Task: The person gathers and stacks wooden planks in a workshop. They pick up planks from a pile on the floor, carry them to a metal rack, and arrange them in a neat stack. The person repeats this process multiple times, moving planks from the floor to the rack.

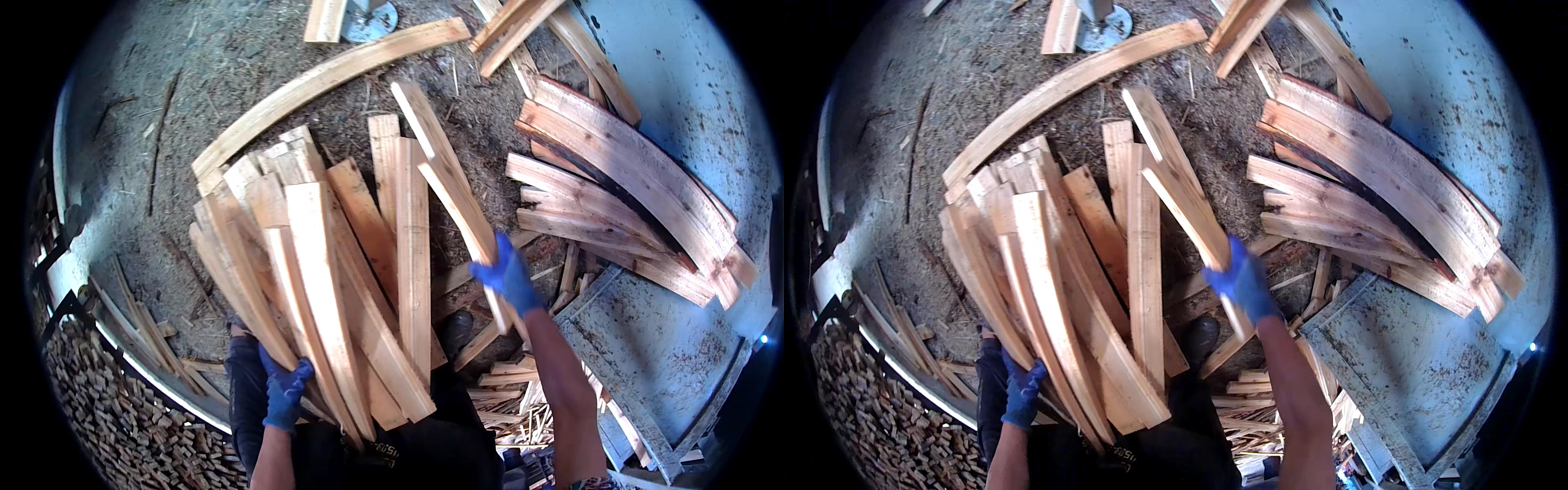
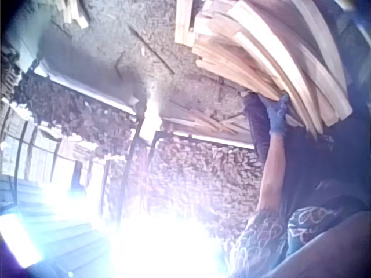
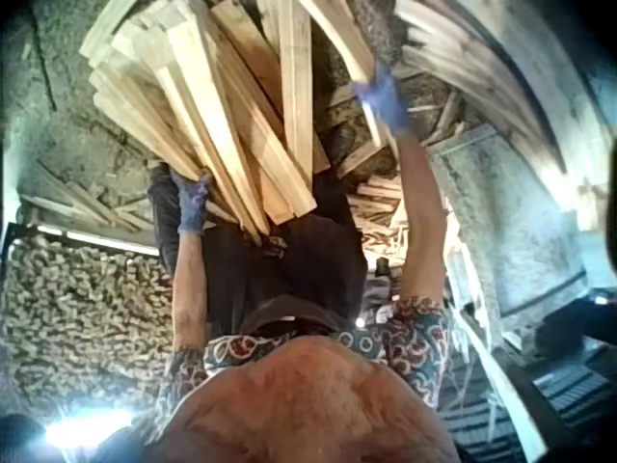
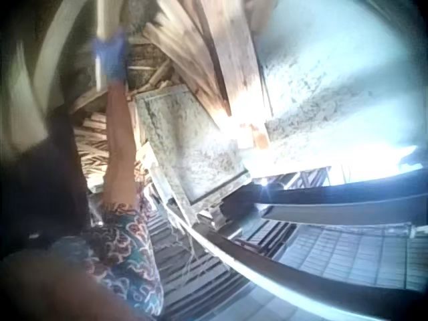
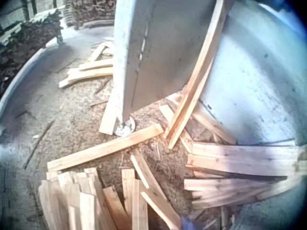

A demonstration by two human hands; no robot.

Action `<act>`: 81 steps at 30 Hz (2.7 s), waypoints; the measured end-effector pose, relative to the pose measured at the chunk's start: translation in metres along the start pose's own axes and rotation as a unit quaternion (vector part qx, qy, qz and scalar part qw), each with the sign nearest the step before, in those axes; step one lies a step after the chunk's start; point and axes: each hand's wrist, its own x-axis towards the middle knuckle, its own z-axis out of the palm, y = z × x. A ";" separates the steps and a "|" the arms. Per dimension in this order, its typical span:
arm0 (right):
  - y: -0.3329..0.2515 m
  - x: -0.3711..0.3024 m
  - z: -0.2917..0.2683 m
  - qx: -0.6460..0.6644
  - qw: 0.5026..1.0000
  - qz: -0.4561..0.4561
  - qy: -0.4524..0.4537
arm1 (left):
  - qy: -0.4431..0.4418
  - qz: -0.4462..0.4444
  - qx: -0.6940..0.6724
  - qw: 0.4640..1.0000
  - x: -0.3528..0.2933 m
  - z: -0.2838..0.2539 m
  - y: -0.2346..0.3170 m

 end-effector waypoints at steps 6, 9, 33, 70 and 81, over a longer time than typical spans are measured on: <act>-0.078 -0.126 0.016 0.175 0.977 0.053 -0.112 | 0.041 -0.004 -0.025 0.999 0.006 0.001 -0.008; -0.113 -0.151 0.049 0.208 0.963 0.092 -0.142 | 0.006 0.023 -0.057 0.998 0.009 0.003 -0.004; -0.098 -0.013 0.113 0.147 0.989 0.007 -0.005 | 0.075 -0.173 -0.456 0.870 0.138 -0.060 -0.062; -0.029 0.062 0.156 0.310 0.916 0.251 -0.031 | 0.027 -0.061 -0.258 0.964 0.202 -0.068 -0.088; -0.041 0.041 0.179 0.193 0.939 0.132 -0.254 | 0.038 -0.040 -0.246 0.968 0.198 -0.084 -0.080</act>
